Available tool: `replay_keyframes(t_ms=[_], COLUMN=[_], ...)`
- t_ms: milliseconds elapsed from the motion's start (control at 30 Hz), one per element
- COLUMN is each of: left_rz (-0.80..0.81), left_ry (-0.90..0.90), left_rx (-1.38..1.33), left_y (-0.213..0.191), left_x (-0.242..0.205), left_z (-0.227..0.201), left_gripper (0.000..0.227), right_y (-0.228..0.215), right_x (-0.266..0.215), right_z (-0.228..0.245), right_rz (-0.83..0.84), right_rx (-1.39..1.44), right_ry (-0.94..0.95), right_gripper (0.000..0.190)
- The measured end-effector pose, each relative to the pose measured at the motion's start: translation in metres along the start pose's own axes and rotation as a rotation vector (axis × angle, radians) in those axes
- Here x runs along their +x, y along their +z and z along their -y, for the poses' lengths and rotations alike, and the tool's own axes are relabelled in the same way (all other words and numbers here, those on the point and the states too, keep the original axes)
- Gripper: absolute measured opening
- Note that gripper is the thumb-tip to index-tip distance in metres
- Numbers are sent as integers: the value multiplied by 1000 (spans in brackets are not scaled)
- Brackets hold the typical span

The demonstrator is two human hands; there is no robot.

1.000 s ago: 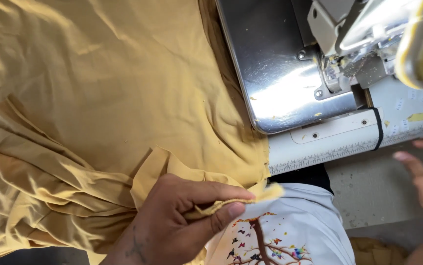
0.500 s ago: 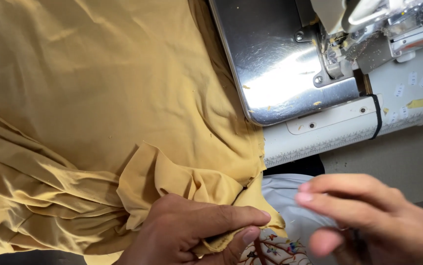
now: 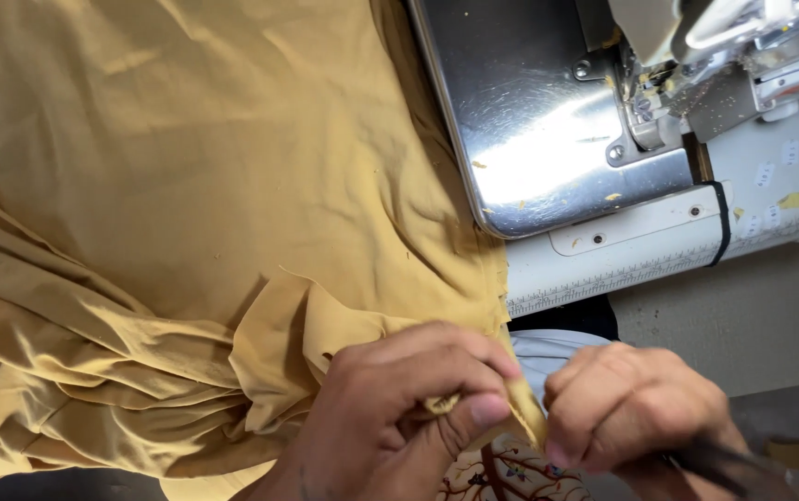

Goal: Trimming loose threads and excess fabric from a yellow garment using thread snips at a sewing station.

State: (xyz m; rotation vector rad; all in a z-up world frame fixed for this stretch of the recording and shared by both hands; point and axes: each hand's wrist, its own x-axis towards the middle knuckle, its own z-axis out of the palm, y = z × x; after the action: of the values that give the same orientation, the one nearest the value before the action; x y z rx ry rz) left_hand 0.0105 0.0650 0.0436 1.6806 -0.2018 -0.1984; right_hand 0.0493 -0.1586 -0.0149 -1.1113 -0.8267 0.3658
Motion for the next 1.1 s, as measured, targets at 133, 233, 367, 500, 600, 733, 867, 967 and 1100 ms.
replay_keyframes(t_ms=[133, 233, 367, 500, 600, 733, 867, 967, 1100], left_rz=[-6, -121, -150, -193, -171, -121, -85, -70, -31], left_ry=[-310, -369, -207, -179, -145, -67, -54, -55, -105], left_rx=[-95, -68, -42, -23, -36, -34, -47, -17, 121], left_y=[3, 1, 5, 6, 7, 8, 6, 5, 8], left_x=[1, -4, -14, -20, -18, -18, -18, -18, -19], left_z=[6, 16, 15, 9, 5, 8, 9, 11, 16], left_gripper=[26, 31, 25, 28, 26, 27, 29, 27, 42], right_y=[15, 14, 14, -14, -5, 31, 22, 28, 36], right_x=[7, -3, -26, -55, -76, -18, -10, -7, 4], right_z=[-11, -1, 16, 40, 35, 37, 15, 16, 18], right_rz=[-181, -164, -375, -204, -252, -409, -291, -331, -342], right_rx=[254, -129, -310, -614, -958, -1063, -1020, -966, -912], right_ry=[-90, 16, 72, 179, 152, 344, 75, 94, 159], right_gripper=[18, 26, 17, 14, 34, 21, 12, 9, 15])
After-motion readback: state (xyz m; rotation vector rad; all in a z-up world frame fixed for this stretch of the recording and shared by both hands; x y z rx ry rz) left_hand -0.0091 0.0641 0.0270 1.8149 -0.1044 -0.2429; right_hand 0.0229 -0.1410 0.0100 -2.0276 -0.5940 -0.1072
